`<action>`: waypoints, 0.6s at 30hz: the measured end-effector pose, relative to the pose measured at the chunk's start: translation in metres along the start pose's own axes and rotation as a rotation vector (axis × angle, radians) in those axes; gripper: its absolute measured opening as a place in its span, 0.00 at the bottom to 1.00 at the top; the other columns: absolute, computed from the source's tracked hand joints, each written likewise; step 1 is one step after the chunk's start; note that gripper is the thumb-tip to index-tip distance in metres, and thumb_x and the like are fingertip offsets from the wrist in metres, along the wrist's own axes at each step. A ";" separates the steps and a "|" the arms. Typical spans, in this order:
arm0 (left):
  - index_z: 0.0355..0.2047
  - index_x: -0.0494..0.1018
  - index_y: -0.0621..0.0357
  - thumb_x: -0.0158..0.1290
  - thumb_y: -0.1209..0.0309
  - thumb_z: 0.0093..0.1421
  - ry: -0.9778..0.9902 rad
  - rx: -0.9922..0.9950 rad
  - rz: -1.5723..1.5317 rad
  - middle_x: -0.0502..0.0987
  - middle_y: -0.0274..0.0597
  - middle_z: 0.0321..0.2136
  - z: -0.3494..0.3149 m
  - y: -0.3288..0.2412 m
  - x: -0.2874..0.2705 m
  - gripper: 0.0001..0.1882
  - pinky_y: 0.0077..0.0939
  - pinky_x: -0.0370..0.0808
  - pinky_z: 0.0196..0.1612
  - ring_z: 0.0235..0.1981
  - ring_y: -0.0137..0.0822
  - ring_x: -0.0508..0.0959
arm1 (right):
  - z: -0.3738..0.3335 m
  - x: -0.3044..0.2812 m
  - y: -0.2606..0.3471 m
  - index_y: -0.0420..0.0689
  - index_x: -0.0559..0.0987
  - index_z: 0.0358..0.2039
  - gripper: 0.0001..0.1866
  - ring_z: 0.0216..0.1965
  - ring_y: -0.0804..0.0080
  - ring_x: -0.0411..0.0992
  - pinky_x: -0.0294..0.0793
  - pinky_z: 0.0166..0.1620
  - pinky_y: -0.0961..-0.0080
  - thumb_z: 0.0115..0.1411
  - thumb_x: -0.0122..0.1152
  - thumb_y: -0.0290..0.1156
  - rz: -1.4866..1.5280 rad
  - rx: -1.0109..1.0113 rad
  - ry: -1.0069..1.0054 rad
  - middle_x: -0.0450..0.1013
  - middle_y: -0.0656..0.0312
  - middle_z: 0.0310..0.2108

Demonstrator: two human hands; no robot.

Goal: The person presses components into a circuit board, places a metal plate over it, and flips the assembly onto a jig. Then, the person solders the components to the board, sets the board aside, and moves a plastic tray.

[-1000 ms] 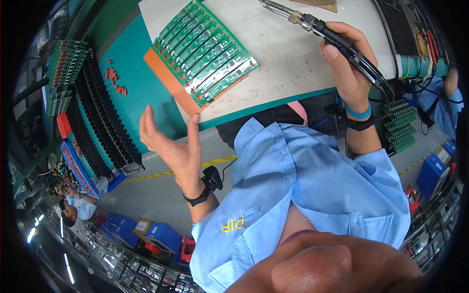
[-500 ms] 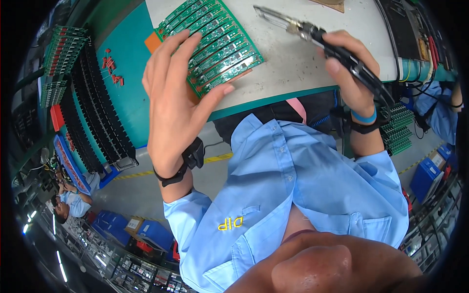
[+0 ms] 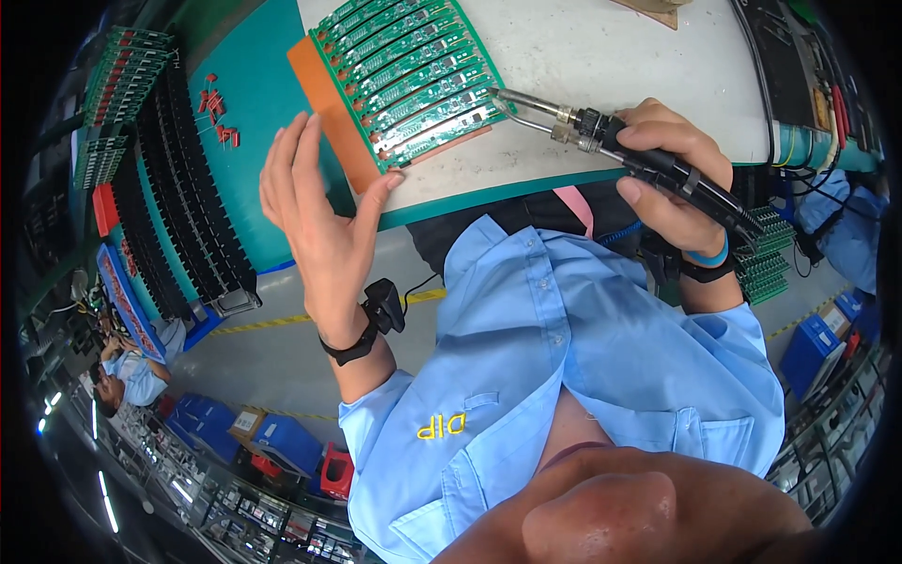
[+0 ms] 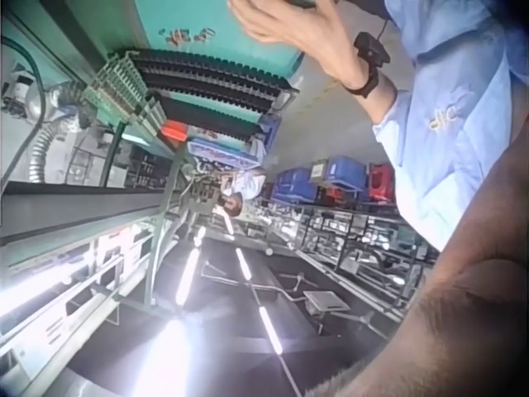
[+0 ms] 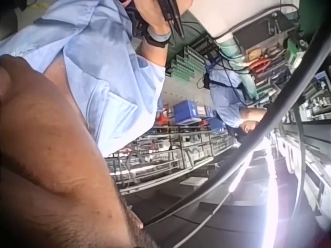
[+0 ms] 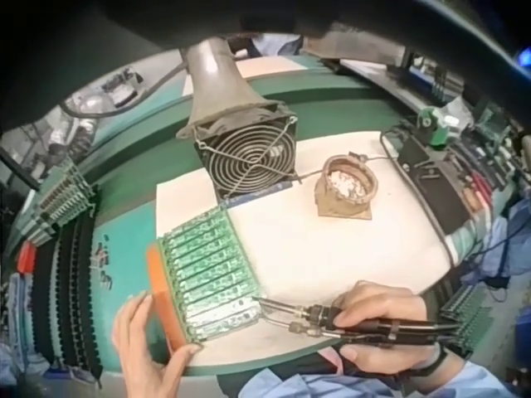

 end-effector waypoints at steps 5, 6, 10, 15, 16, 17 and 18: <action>0.63 0.69 0.62 0.73 0.68 0.52 -0.096 0.037 -0.139 0.72 0.50 0.61 -0.010 0.017 0.009 0.40 0.45 0.64 0.66 0.65 0.52 0.68 | -0.001 0.004 -0.001 0.34 0.79 0.46 0.20 0.37 0.60 0.72 0.73 0.53 0.52 0.53 0.70 0.27 0.031 0.028 0.006 0.75 0.51 0.34; 0.62 0.70 0.62 0.73 0.69 0.52 -0.119 0.048 -0.207 0.74 0.50 0.61 -0.011 0.019 0.010 0.38 0.44 0.66 0.65 0.65 0.52 0.69 | 0.001 0.006 0.000 0.34 0.79 0.46 0.20 0.36 0.60 0.72 0.73 0.53 0.52 0.53 0.70 0.27 0.031 0.020 0.015 0.75 0.51 0.34; 0.61 0.71 0.62 0.71 0.73 0.53 -0.186 0.069 -0.200 0.75 0.50 0.59 -0.012 0.019 0.007 0.35 0.43 0.69 0.64 0.63 0.52 0.72 | 0.010 0.010 0.003 0.34 0.79 0.47 0.21 0.35 0.62 0.73 0.73 0.48 0.59 0.51 0.70 0.24 0.047 -0.021 0.027 0.76 0.51 0.34; 0.61 0.71 0.62 0.70 0.75 0.55 -0.216 0.019 -0.253 0.76 0.50 0.59 -0.016 0.028 0.006 0.34 0.42 0.68 0.65 0.63 0.50 0.73 | 0.014 0.010 0.005 0.33 0.81 0.46 0.22 0.33 0.66 0.76 0.73 0.36 0.74 0.48 0.71 0.18 0.080 -0.062 0.013 0.79 0.51 0.35; 0.61 0.71 0.62 0.70 0.75 0.55 -0.197 -0.014 -0.356 0.76 0.50 0.58 -0.014 0.031 0.005 0.34 0.41 0.67 0.66 0.63 0.49 0.73 | 0.015 0.010 0.004 0.33 0.81 0.46 0.22 0.33 0.66 0.76 0.73 0.36 0.75 0.48 0.71 0.18 0.085 -0.057 0.010 0.79 0.51 0.35; 0.61 0.71 0.63 0.70 0.75 0.55 -0.178 -0.047 -0.458 0.76 0.50 0.58 -0.010 0.033 0.002 0.34 0.41 0.67 0.66 0.62 0.48 0.73 | 0.015 0.011 0.003 0.33 0.81 0.46 0.22 0.33 0.66 0.76 0.73 0.36 0.75 0.48 0.71 0.18 0.087 -0.058 0.013 0.79 0.51 0.35; 0.61 0.71 0.63 0.70 0.75 0.55 -0.156 -0.079 -0.564 0.77 0.49 0.57 -0.005 0.034 0.001 0.34 0.40 0.66 0.66 0.62 0.47 0.74 | 0.014 0.011 0.002 0.33 0.81 0.46 0.22 0.32 0.67 0.76 0.72 0.36 0.75 0.48 0.71 0.18 0.088 -0.052 0.009 0.79 0.51 0.35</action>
Point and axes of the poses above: each hand's wrist, its own z-axis towards the middle knuckle, its own x-axis out of the palm, y = z × x, the point moved 8 cm from there along z, towards the middle knuckle
